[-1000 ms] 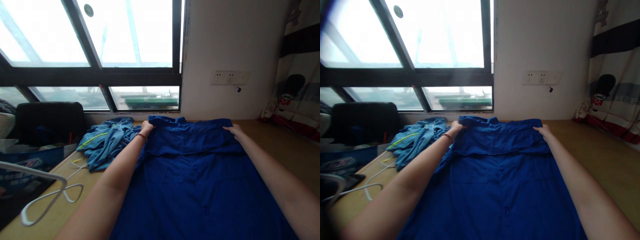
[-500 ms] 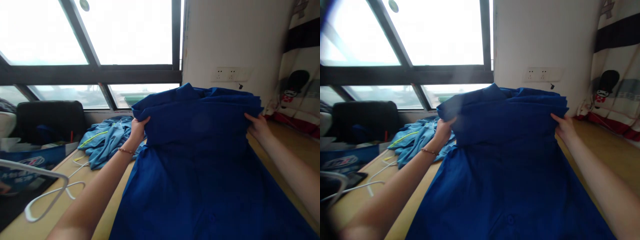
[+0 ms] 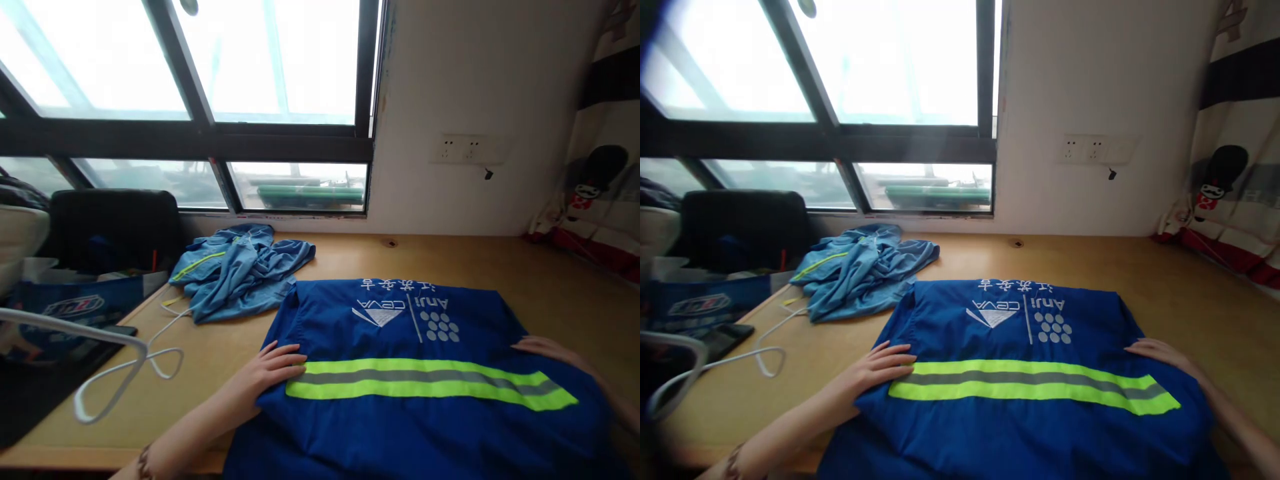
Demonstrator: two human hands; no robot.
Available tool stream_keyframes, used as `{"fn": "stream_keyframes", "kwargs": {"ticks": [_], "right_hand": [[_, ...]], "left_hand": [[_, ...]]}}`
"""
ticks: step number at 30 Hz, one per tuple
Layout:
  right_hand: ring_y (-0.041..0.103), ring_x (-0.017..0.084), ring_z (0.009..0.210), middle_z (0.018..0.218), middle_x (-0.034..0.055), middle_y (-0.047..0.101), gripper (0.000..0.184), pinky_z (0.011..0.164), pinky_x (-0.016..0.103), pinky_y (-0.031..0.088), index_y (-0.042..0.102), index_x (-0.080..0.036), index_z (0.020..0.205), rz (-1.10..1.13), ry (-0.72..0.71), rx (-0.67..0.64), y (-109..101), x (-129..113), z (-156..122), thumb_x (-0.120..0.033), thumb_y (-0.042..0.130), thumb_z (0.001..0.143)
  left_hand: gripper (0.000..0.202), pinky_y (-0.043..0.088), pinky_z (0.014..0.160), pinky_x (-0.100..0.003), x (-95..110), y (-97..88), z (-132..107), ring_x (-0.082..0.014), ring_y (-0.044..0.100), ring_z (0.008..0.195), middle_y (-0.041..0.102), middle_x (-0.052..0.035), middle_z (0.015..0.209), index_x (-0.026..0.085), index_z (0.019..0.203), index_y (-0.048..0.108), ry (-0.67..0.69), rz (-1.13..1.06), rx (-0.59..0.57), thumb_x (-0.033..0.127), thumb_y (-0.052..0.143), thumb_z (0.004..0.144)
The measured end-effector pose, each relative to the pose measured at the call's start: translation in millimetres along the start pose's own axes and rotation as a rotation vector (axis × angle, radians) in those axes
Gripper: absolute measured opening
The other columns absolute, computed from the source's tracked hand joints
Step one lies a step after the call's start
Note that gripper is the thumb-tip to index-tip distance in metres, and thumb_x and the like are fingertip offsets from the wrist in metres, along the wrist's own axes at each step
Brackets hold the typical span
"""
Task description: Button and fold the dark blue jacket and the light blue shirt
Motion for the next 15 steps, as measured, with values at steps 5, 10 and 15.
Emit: {"fn": "stream_keyframes", "kwargs": {"ticks": [5,10,15], "right_hand": [[0.048,0.024,0.109,0.103,0.0052,0.061,0.030,0.094,0.032,0.032,0.066,-0.042,0.078,-0.113,-0.275,-0.155,8.1,6.3,26.3,-0.045,0.046,0.056],[0.055,0.024,0.100,0.109,0.0102,0.060,0.039,0.082,0.030,0.042,0.065,-0.019,0.096,-0.110,-0.467,-0.144,20.3,-26.0,81.3,-0.037,0.040,0.072],[0.062,0.015,0.069,0.083,0.0135,0.066,0.048,0.063,0.025,0.044,0.063,-0.005,0.096,-0.223,-0.531,0.053,40.0,-62.8,119.2,-0.016,0.019,0.082]], "left_hand": [[0.053,0.017,0.103,-0.040,-36.5,1.3,29.3,-0.0195,0.035,0.122,0.045,0.0026,0.128,0.037,0.115,0.051,0.092,0.119,0.034,0.013,0.048,0.067],[0.063,0.015,0.103,-0.041,-81.3,-19.9,99.3,-0.0164,0.033,0.122,0.042,0.0025,0.131,0.030,0.116,0.050,0.150,0.361,0.171,-0.004,0.037,0.064],[0.056,0.016,0.100,-0.045,-81.4,-44.9,147.8,-0.0201,0.035,0.119,0.047,-0.0046,0.125,0.021,0.118,0.047,0.095,0.616,0.311,-0.005,0.036,0.070]]}}
Point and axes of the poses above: each hand's wrist, its own z-axis towards the middle knuckle, its own y-axis out of the palm, x = y × z, the point moved 5 cm from there along z, towards the middle knuckle
